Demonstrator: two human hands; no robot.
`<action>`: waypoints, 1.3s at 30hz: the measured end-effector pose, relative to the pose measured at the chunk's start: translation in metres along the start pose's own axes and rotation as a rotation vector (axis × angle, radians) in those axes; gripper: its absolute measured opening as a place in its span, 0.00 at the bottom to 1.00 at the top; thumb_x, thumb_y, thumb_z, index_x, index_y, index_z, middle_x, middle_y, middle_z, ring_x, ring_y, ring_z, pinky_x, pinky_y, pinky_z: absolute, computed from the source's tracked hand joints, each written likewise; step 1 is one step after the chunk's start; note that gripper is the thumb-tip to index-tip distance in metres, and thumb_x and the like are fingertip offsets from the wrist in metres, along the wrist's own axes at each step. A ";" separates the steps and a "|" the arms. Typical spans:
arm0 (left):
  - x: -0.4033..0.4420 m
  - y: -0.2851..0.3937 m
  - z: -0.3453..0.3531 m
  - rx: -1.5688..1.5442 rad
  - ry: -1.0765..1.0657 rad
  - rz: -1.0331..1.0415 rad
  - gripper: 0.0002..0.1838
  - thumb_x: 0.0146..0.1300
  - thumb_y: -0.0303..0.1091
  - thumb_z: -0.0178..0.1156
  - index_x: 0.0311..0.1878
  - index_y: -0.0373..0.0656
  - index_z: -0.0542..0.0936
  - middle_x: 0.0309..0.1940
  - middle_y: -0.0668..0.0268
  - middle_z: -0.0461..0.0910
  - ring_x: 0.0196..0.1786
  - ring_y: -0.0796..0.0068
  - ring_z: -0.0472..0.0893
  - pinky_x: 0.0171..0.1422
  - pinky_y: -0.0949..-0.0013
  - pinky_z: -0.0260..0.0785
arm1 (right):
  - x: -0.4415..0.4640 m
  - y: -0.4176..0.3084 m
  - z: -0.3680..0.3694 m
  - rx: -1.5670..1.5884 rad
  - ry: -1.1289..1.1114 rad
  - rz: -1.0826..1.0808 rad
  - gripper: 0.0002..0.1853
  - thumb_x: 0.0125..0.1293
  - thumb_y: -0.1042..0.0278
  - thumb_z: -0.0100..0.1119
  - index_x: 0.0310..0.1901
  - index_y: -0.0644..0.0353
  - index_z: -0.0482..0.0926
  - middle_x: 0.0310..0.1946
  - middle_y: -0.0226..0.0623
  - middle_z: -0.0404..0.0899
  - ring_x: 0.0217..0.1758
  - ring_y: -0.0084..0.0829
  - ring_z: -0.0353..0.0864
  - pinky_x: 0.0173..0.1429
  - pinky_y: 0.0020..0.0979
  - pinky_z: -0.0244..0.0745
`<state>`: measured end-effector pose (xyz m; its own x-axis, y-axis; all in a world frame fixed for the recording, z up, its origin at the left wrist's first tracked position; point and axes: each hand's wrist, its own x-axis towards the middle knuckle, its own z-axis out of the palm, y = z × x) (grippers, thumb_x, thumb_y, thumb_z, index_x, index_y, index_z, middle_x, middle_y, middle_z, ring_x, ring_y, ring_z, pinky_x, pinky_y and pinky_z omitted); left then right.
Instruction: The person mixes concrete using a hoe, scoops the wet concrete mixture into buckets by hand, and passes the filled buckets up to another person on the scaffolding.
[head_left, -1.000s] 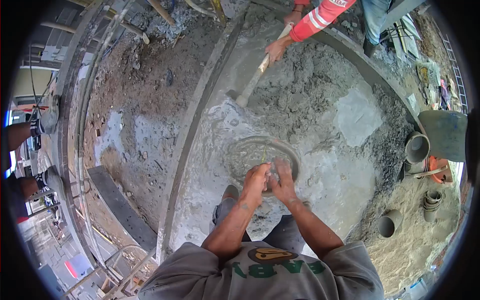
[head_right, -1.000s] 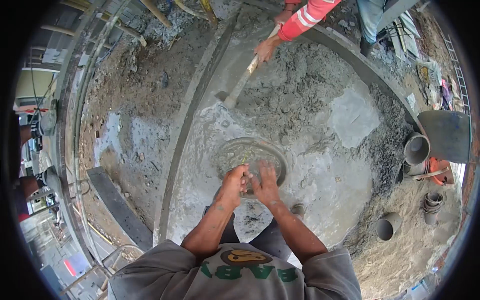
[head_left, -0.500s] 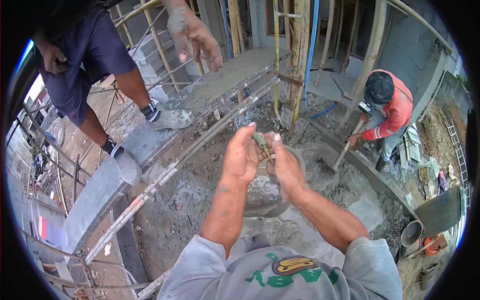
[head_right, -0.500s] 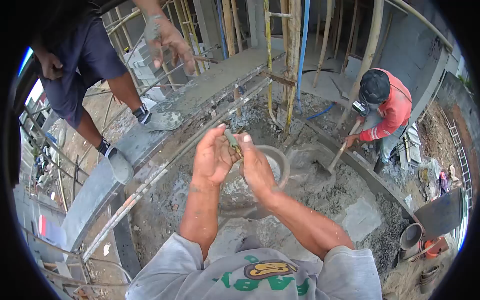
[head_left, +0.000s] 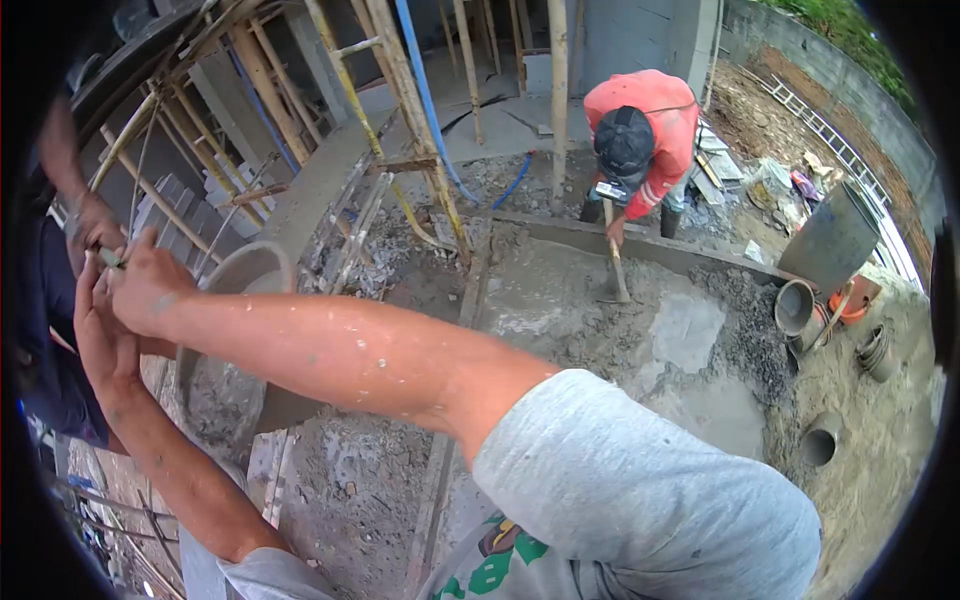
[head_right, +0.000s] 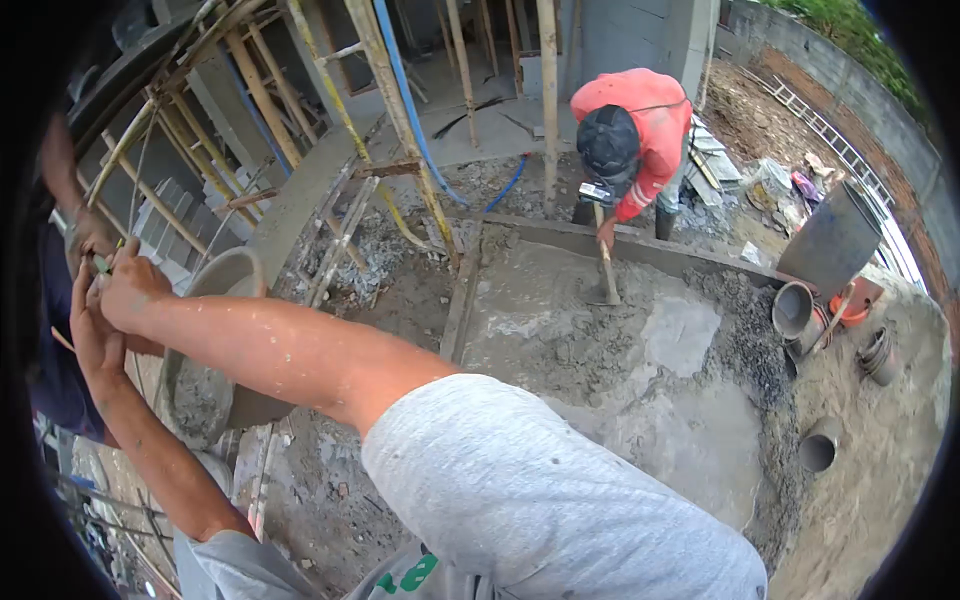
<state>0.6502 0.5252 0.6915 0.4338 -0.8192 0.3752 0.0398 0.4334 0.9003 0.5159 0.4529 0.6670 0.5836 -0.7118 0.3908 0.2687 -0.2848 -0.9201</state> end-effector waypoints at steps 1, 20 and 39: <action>-0.010 -0.001 -0.002 0.125 0.129 0.133 0.26 0.69 0.40 0.41 0.64 0.32 0.61 0.62 0.52 0.65 0.63 0.59 0.68 0.67 0.60 0.60 | -0.009 -0.018 -0.013 -0.021 -0.092 0.062 0.33 0.59 0.61 0.54 0.60 0.71 0.54 0.49 0.58 0.73 0.53 0.50 0.75 0.57 0.40 0.70; -0.345 -0.481 0.384 0.439 -0.899 -0.747 0.15 0.66 0.38 0.51 0.47 0.36 0.74 0.30 0.62 0.79 0.32 0.74 0.78 0.41 0.71 0.70 | -0.870 0.258 -0.514 -0.692 1.360 1.609 0.24 0.55 0.55 0.50 0.43 0.70 0.78 0.46 0.58 0.76 0.52 0.51 0.75 0.58 0.41 0.69; -0.786 -0.873 0.803 0.744 -1.475 -1.299 0.16 0.65 0.40 0.53 0.49 0.38 0.76 0.33 0.63 0.81 0.38 0.74 0.80 0.44 0.69 0.70 | -1.437 0.353 -1.058 -2.037 0.693 1.784 0.24 0.62 0.70 0.45 0.62 0.53 0.62 0.61 0.44 0.64 0.66 0.41 0.62 0.69 0.42 0.56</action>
<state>-0.4479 0.4893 -0.2119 -0.4220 -0.2368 -0.8751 -0.7849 -0.3877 0.4834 -1.0388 0.6957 -0.2456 -0.7396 -0.6596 0.1337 -0.5063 0.6762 0.5351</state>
